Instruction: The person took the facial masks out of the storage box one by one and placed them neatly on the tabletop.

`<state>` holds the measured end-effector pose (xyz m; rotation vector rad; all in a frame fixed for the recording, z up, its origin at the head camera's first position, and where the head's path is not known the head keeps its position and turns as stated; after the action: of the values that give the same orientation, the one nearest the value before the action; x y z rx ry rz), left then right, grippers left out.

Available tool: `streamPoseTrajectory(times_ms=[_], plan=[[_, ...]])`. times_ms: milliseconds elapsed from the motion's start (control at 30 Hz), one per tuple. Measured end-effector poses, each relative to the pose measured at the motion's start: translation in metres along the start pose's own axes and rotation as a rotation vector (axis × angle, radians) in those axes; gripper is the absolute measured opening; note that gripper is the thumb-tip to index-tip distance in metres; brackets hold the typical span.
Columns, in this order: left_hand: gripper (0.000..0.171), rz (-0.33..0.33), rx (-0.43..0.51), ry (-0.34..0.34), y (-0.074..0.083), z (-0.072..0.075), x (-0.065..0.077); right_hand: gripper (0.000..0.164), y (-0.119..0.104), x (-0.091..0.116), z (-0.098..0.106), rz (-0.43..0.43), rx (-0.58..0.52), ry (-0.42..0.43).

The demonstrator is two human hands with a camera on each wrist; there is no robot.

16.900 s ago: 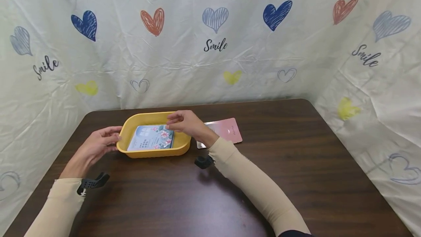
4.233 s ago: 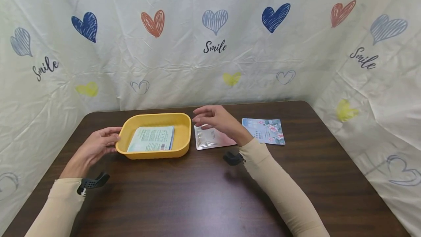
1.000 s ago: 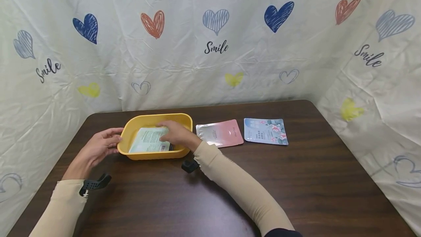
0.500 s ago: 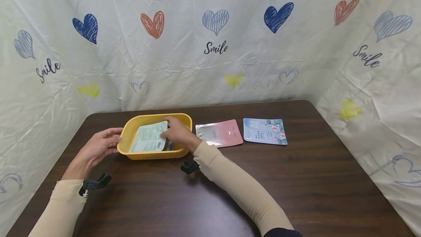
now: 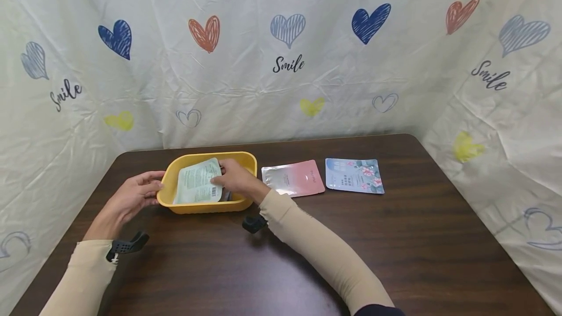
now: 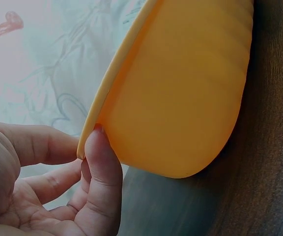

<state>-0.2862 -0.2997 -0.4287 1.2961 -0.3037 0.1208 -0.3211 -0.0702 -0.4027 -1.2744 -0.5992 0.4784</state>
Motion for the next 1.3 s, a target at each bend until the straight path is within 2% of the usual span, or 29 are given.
streamPoseTrajectory(times_ms=[367,667,800,1067,1300], plan=[[0.057,0.006,-0.009,0.003,-0.002,-0.001,-0.002,0.03,-0.004,0.011,0.017,0.023,-0.002,0.017],[0.057,0.014,-0.018,0.01,-0.002,-0.001,-0.001,0.032,-0.002,0.028,0.037,0.002,-0.098,0.042],[0.058,0.023,-0.016,0.009,-0.003,-0.002,-0.001,0.035,-0.001,0.038,0.047,-0.005,-0.143,0.044],[0.058,0.018,-0.006,0.004,-0.004,-0.003,-0.003,0.036,0.004,0.061,0.069,-0.024,-0.155,0.07],[0.058,0.011,-0.002,-0.004,-0.004,-0.003,-0.005,0.038,0.006,0.081,0.084,-0.002,-0.186,0.061]])
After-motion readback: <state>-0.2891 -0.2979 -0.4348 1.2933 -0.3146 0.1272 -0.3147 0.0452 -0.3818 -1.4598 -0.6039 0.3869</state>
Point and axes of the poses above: each hand's wrist, its own x-axis away from the middle knuckle, its own z-axis out of the back of the hand, y = z × x, the point moved 10 cm from there along -x, towards the middle knuckle, and after that the axes turned 4 degrees about -y, right-handed, at the moved point
